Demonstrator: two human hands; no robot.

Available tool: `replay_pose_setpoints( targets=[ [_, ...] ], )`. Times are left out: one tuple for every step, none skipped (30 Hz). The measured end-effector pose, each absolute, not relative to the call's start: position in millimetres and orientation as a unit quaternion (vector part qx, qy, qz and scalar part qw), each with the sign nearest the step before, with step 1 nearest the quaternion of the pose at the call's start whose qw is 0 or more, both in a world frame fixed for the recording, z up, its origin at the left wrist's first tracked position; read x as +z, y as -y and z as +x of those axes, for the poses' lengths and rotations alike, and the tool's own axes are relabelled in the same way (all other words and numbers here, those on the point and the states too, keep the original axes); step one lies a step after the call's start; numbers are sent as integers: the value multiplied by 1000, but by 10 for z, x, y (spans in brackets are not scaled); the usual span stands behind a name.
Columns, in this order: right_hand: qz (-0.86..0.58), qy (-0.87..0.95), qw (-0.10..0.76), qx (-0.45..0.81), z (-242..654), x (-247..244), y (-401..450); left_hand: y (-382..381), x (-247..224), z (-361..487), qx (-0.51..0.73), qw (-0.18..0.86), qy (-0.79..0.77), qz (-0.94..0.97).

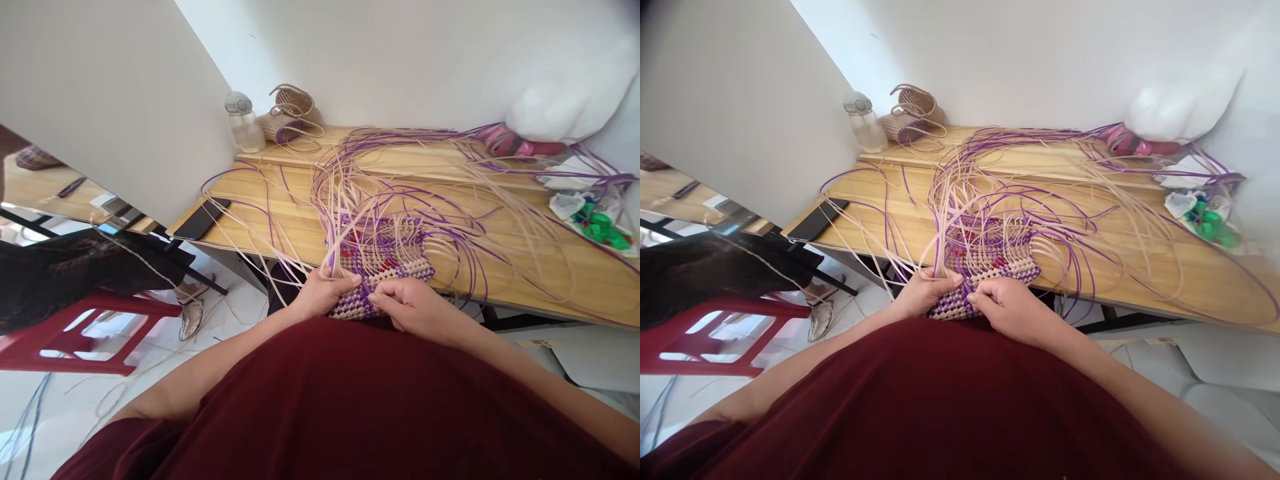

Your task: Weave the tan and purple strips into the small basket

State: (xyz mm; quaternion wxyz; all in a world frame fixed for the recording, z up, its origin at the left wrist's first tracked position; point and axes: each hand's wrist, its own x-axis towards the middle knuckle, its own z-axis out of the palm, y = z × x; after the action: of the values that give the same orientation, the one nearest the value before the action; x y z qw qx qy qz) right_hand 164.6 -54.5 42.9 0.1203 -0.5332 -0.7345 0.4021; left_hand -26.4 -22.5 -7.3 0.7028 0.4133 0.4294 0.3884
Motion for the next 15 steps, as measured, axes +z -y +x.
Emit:
replay_pose_setpoints(
  targets=[
    [-532,720,133,425,1643,434,552,217,-74,-268,393,715,-419,399],
    [-530,706,145,447,1639,439,555,209,-72,-270,397,728,-407,384],
    [-529,694,152,464,1633,442,554,203,-70,-272,400,736,-398,373],
    [-531,689,151,469,1628,444,549,199,-68,-272,402,739,-394,370],
    [-537,694,144,458,1623,445,541,198,-67,-271,404,734,-397,375],
    [-542,710,132,430,1620,444,532,199,-68,-270,407,723,-406,384],
    [-546,731,116,392,1619,445,523,201,-70,-269,409,710,-416,394],
    [-545,755,98,351,1620,450,516,205,-72,-266,410,699,-425,403],
    [-541,777,81,313,1623,462,511,209,-73,-263,409,691,-430,412],
    [-533,794,66,284,1628,483,508,213,-72,-260,406,687,-431,420],
    [-525,806,54,269,1634,515,506,215,-68,-257,405,686,-429,426],
    [-517,814,45,261,1640,558,501,215,-61,-254,406,688,-423,428],
    [-510,820,41,258,1647,612,490,214,-51,-252,408,692,-414,428],
    [-507,822,44,256,1651,672,470,210,-38,-252,411,697,-403,426],
    [-509,821,56,253,1652,734,439,205,-25,-253,414,702,-393,425]
  ],
)
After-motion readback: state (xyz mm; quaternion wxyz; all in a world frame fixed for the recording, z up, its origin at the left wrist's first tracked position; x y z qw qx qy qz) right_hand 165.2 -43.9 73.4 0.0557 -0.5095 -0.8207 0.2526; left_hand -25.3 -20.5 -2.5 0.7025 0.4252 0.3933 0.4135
